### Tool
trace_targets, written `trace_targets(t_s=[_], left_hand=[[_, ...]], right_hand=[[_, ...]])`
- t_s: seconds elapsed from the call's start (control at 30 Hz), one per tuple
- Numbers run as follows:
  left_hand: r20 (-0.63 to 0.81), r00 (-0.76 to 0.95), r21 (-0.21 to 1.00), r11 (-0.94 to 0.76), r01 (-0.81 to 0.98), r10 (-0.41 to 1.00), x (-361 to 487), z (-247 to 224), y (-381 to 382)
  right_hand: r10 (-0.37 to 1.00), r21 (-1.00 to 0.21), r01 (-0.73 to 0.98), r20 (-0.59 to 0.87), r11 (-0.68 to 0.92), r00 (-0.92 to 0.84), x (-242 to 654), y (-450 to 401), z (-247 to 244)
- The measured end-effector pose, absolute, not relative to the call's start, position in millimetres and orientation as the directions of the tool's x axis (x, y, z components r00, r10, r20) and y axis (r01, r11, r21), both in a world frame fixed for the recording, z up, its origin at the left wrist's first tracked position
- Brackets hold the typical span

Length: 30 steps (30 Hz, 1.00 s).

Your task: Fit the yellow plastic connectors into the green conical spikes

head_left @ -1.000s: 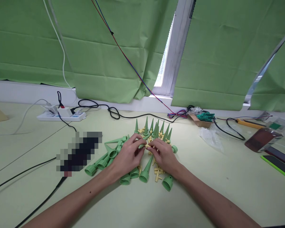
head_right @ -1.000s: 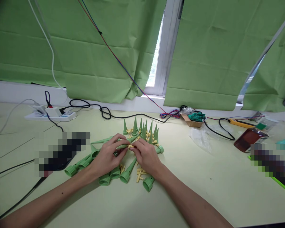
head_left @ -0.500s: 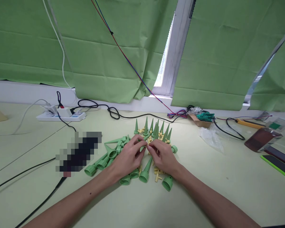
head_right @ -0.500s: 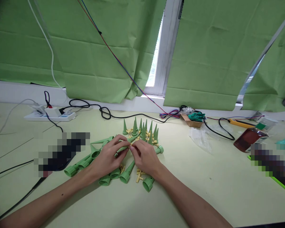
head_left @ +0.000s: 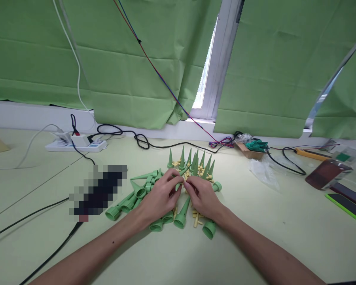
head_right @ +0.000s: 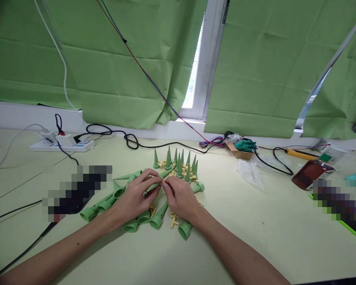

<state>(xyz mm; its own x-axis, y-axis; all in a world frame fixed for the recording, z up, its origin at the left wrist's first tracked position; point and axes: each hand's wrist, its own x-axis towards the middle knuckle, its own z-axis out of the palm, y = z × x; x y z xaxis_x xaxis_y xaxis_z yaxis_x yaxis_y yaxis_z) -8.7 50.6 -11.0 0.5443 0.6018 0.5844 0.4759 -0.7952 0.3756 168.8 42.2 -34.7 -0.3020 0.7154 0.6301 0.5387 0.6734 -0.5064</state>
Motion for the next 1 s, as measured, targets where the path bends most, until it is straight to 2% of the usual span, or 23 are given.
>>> trace_targets(t_s=[0.57, 0.87, 1.0], left_hand=[[0.641, 0.519, 0.358, -0.818, 0.451, 0.566, -8.7, -11.3, 49.7], [0.587, 0.382, 0.622, -0.7, 0.352, 0.714, -6.2, -1.9, 43.4], [0.438, 0.268, 0.823, -0.503, 0.266, 0.858, -5.2, 3.6, 45.1]], right_hand=[[0.726, -0.541, 0.525, 0.642, 0.657, -0.246, 168.6, 40.9, -32.2], [0.705, -0.56, 0.51, 0.696, 0.653, -0.137, 167.7, 39.2, -29.4], [0.684, -0.55, 0.508, 0.72, 0.663, -0.115, 168.5, 39.8, -30.9]])
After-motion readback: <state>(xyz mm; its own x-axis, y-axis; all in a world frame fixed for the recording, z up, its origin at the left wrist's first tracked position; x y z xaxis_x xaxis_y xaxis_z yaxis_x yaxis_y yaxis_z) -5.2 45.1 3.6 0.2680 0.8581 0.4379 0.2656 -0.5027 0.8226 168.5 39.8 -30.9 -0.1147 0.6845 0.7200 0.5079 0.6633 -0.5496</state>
